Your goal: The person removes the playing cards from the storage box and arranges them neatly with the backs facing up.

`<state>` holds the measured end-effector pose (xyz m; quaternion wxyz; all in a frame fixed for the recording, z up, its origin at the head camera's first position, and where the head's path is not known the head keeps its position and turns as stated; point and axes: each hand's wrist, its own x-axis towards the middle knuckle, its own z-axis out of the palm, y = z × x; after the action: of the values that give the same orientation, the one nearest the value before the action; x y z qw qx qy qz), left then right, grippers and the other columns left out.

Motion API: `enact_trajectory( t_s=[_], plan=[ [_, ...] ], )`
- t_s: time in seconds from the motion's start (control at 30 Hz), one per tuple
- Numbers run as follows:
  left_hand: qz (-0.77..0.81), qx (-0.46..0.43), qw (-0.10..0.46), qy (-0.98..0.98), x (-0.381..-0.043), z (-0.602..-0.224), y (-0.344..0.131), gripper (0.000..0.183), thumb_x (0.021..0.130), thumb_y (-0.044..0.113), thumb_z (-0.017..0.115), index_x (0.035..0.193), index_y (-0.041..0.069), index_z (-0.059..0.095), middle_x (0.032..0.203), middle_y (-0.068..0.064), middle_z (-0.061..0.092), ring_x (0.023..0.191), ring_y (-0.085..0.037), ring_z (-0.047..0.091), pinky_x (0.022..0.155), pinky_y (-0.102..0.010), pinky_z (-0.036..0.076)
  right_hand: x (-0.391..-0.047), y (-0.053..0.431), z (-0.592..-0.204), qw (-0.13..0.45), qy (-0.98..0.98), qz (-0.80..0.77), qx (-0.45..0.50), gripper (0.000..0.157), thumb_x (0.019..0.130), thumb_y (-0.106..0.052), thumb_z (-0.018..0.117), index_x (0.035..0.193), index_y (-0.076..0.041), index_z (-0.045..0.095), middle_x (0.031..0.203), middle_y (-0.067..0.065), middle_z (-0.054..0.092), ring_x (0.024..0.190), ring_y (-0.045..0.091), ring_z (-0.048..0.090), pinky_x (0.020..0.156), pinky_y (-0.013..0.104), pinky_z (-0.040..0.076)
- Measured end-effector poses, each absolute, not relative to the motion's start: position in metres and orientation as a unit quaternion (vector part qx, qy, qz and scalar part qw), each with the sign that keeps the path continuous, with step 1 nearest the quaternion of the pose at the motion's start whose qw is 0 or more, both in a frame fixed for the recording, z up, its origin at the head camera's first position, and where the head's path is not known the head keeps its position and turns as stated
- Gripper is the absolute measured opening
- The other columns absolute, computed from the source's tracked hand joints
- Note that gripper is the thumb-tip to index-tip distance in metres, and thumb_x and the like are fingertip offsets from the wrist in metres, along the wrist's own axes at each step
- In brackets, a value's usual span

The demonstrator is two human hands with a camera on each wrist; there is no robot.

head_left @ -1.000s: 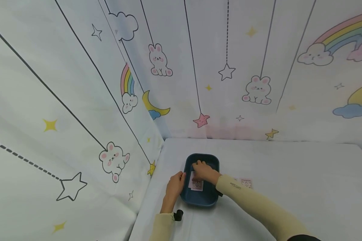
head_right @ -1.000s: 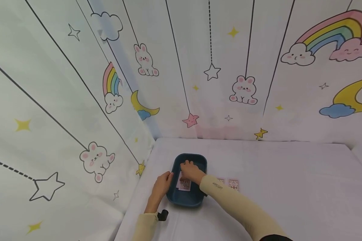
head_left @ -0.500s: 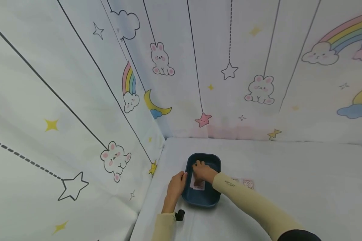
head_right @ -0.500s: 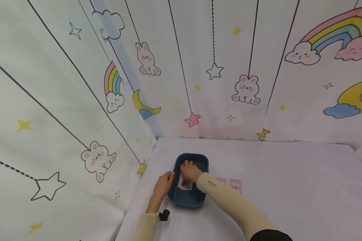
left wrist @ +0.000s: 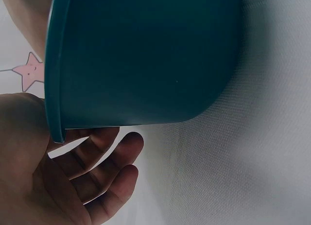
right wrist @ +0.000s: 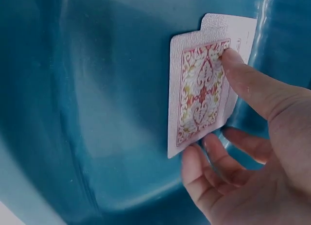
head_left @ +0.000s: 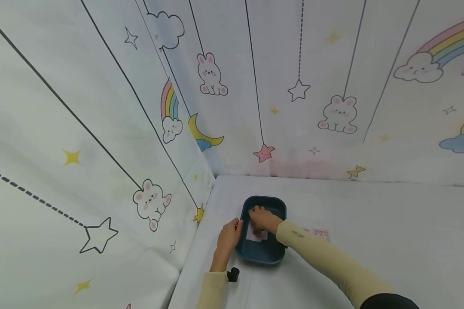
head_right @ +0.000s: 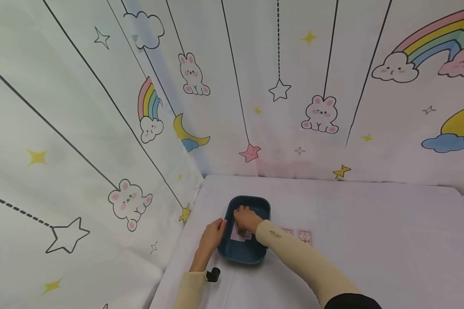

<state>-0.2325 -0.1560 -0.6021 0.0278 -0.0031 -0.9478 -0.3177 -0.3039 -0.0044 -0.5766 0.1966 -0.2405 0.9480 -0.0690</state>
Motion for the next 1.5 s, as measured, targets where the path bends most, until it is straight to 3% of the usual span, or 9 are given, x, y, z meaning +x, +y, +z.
enact_trajectory(
  t_s=[0.2,0.47,0.73,0.9,1.2,1.5],
  plan=[
    [-0.32,0.0,0.024,-0.947,-0.232,-0.604,-0.156,0.032,0.107,0.03,0.049,0.08,0.013,0.052,0.066,0.002,0.044,0.054,-0.01,0.04,0.049,-0.026,0.03,-0.301,-0.003,-0.573,0.166,0.951,-0.078,-0.25,0.073,0.08,-0.023,0.087,0.138,0.001,0.049,0.137,0.026,0.051,0.129,0.042,0.05,0.102,0.053,0.047],
    [-0.321,0.006,0.015,-0.947,-0.232,-0.602,-0.156,0.033,0.107,0.032,0.048,0.081,0.014,0.052,0.066,0.003,0.041,0.055,-0.01,0.039,0.05,-0.025,0.029,-0.305,0.002,-0.573,0.138,0.949,-0.101,-0.266,0.026,0.088,-0.005,0.074,0.113,-0.002,0.067,0.122,0.02,0.061,0.108,0.034,0.057,0.094,0.05,0.051],
    [-0.317,0.005,0.026,-0.948,-0.234,-0.601,-0.155,0.032,0.107,0.032,0.049,0.08,0.014,0.052,0.065,0.003,0.042,0.055,-0.011,0.04,0.049,-0.026,0.029,-0.306,0.012,-0.569,0.161,0.937,-0.133,-0.28,0.013,0.098,-0.01,0.063,0.11,-0.006,0.063,0.107,0.013,0.068,0.098,0.027,0.066,0.088,0.044,0.054],
    [-0.318,0.012,0.017,-0.948,-0.234,-0.601,-0.155,0.033,0.107,0.033,0.048,0.08,0.014,0.052,0.066,0.003,0.041,0.055,-0.01,0.039,0.05,-0.026,0.029,-0.305,0.015,-0.566,0.168,0.933,-0.143,-0.286,0.013,0.1,-0.011,0.059,0.11,-0.006,0.066,0.107,0.012,0.069,0.099,0.027,0.068,0.088,0.043,0.055],
    [-0.321,0.011,0.018,-0.947,-0.232,-0.605,-0.155,0.033,0.107,0.031,0.048,0.079,0.014,0.05,0.065,0.003,0.04,0.054,-0.011,0.037,0.049,-0.026,0.027,-0.306,0.014,-0.572,0.114,0.94,-0.138,-0.291,0.016,0.099,-0.009,0.06,0.107,-0.009,0.074,0.109,0.008,0.073,0.101,0.025,0.07,0.089,0.042,0.056],
    [-0.321,0.006,0.025,-0.947,-0.231,-0.602,-0.153,0.032,0.107,0.03,0.049,0.079,0.013,0.05,0.065,0.002,0.04,0.053,-0.012,0.038,0.049,-0.027,0.028,-0.313,0.015,-0.575,0.173,0.918,-0.201,-0.293,0.015,0.097,-0.004,0.062,0.11,-0.004,0.069,0.108,0.011,0.071,0.099,0.024,0.068,0.089,0.042,0.055]
  ],
)
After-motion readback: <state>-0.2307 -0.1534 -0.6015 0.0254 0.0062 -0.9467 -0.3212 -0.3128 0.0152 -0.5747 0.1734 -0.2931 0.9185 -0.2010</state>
